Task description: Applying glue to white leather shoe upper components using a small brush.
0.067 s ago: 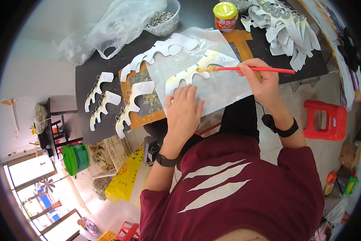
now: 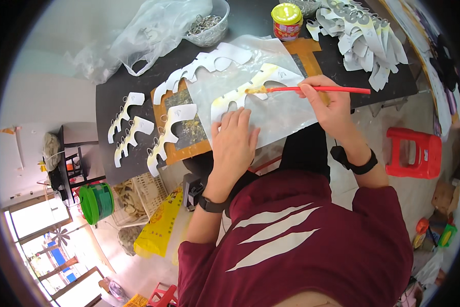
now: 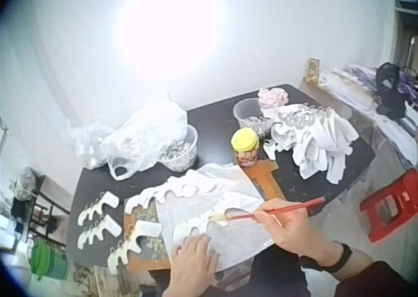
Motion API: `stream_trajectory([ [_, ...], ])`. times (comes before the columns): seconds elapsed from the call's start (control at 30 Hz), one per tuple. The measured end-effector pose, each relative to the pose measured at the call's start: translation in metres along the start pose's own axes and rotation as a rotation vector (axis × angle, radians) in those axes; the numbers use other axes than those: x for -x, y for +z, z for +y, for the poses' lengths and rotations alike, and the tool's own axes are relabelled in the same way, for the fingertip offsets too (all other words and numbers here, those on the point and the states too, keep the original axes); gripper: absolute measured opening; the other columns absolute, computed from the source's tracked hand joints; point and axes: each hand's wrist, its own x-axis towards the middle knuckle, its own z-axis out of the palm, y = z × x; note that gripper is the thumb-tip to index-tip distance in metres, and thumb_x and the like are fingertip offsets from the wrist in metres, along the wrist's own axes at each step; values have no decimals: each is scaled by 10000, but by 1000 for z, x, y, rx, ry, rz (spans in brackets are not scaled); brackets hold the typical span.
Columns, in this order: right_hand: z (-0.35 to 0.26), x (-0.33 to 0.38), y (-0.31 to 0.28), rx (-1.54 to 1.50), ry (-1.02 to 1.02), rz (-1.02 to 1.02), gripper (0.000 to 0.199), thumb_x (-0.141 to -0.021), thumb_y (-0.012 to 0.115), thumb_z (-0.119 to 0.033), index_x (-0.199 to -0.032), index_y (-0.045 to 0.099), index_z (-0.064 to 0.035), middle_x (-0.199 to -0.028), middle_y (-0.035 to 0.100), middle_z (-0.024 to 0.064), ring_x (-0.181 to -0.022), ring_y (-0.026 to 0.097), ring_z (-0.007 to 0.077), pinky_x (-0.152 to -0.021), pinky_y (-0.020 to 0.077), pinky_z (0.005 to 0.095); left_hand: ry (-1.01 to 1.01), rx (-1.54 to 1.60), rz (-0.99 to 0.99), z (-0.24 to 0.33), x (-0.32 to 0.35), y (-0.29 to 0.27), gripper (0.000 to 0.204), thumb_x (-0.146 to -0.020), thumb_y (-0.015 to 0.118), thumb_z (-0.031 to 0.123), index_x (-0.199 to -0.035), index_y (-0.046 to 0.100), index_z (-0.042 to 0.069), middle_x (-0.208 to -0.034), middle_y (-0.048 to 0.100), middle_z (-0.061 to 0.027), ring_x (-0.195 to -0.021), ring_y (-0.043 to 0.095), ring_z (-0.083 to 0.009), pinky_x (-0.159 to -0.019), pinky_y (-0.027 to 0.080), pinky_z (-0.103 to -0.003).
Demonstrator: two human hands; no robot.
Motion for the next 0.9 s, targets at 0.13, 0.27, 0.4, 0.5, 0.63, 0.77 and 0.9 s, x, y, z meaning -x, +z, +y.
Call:
stream_trajectory([
  [0.13,4,-3,4,37,-57,52,88,-897,613,-70,-919,640,11,-802,649,71,-741,620,133,-677,472,258,0,8,-1,0,0,-2,389,-840,646,183,-1180,530,31,-1173,602,-135,-1128,534,-285,-936,347,-414],
  [0.27,6,-2,7,32,-73,40,84,-894,616,-69,-920,643,7,-806,653,70,-735,621,138,-676,473,261,8,-16,9,0,0,-1,395,-840,645,185,-1185,528,32,-1175,601,-137,-1125,536,-284,-943,343,-413],
  [0.4,-3,-1,17,46,-72,-5,80,-888,621,-66,-914,648,5,-811,660,70,-733,624,143,-670,475,263,1,-10,3,-1,0,0,396,-840,645,186,-1186,528,35,-1179,600,-137,-1124,536,-285,-947,340,-417],
  [0.5,-4,-1,17,35,-62,-20,82,-881,629,-65,-909,653,9,-816,667,75,-730,626,151,-665,476,265,-8,-10,-1,1,0,-2,397,-840,646,186,-1188,526,37,-1169,601,-137,-1123,536,-285,-946,340,-420],
  [0.63,0,-2,9,54,-60,41,85,-873,638,-64,-905,656,13,-822,674,84,-729,630,160,-661,477,269,4,-11,9,0,0,0,400,-840,646,186,-1191,524,38,-1141,604,-136,-1120,537,-285,-943,340,-418],
  [0.77,-1,-1,15,49,-84,14,81,-875,633,-63,-902,656,11,-823,673,90,-740,637,168,-667,479,271,-8,-9,5,0,0,0,398,-840,647,186,-1188,525,37,-1127,605,-135,-1116,538,-284,-938,340,-416],
  [0.9,1,0,10,79,-89,24,75,-870,636,-58,-898,655,9,-831,675,92,-747,643,180,-676,484,276,5,-19,22,0,0,0,397,-840,647,184,-1188,524,37,-1125,605,-136,-1113,541,-280,-931,342,-414],
])
